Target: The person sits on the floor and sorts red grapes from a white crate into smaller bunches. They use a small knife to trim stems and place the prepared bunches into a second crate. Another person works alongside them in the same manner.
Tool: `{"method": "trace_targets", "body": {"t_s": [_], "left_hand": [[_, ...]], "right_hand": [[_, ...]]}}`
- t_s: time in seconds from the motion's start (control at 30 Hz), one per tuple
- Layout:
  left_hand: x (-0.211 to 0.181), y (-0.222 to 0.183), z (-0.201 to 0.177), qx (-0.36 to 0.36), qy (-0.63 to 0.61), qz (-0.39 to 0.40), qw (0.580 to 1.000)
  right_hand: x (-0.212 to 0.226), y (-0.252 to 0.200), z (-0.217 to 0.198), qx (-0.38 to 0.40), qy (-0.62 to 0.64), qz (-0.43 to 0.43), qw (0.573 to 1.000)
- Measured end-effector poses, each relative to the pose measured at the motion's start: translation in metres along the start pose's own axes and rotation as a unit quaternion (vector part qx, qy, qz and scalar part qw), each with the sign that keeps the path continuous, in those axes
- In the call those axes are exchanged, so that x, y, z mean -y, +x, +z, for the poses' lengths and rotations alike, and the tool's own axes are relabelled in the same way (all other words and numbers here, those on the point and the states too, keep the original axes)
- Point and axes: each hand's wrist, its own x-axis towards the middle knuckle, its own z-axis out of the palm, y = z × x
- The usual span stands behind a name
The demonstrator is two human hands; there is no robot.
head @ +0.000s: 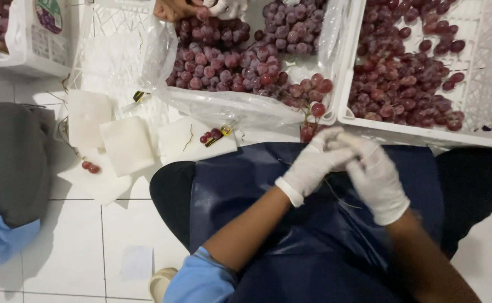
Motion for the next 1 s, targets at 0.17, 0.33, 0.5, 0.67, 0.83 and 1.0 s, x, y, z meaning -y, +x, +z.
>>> {"method": "trace_targets", "body": {"t_s": [0.17, 0.33, 0.5, 0.67, 0.83, 1.0], "left_hand": [[-0.04, -0.018, 0.001, 0.046, -0.072, -0.042, 0.995], [-0.03, -0.025, -0.006, 0.013, -0.058, -0.025, 0.998], [-0.03, -0.039, -0.032, -0.02, 0.007, -0.017, 1.0], [-0.005, -0.038, -0.064, -0.082, -0.026, 0.063, 0.994], [-0.031, -0.067, -0.074, -0.084, 0.007, 0.217, 0.973], [-0.029, -0.056, -0.1, -0.127, 0.096, 0.202, 0.966]], "right_hand": [[-0.029, 0.016, -0.02, 0.033, 0.297, 0.237, 0.924], [-0.007, 0.014, -0.026, 0.033, 0.412, 0.233, 0.88], [0.002, 0.013, -0.018, -0.011, 0.434, 0.236, 0.869], [0.009, 0.03, 0.007, -0.018, 0.526, 0.295, 0.798], [0.04, 0.04, 0.042, 0.082, 0.491, 0.286, 0.819], [0.067, 0.038, 0.08, 0.092, 0.446, 0.268, 0.849]]}}
